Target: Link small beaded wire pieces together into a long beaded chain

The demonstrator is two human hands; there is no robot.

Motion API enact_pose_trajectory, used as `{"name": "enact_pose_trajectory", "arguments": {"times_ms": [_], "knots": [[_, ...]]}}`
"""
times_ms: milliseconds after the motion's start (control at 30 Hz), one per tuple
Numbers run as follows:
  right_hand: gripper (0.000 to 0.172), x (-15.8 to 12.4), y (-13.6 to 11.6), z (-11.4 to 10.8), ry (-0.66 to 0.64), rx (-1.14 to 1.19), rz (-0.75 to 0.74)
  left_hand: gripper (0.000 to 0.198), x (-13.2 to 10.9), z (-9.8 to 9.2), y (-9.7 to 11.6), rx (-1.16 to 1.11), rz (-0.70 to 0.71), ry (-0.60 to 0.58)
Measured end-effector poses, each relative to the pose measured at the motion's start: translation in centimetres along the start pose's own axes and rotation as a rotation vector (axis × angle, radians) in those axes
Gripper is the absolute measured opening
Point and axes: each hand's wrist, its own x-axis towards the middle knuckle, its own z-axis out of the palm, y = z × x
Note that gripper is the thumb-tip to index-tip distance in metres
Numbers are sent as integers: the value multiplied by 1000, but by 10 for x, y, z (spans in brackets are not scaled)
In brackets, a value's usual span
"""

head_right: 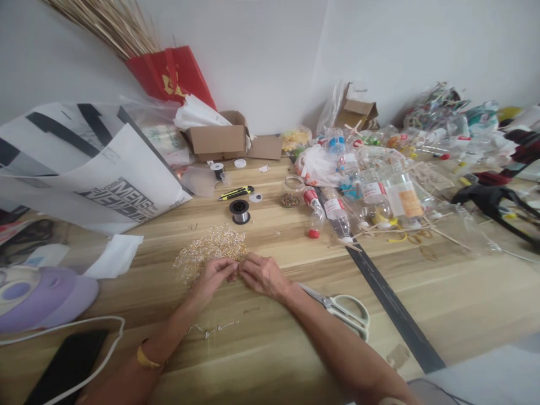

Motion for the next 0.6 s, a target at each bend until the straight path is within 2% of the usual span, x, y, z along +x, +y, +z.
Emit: {"name": "enact_pose_trajectory", "arguments": {"times_ms": [333,600], "knots": [[21,2,-1,-2,-2,-1,-29,35,1,0,-1,-20,-5,6],[20,1,0,-2,-34,4,-42,26,3,0,-4,-44,-23,7]]}}
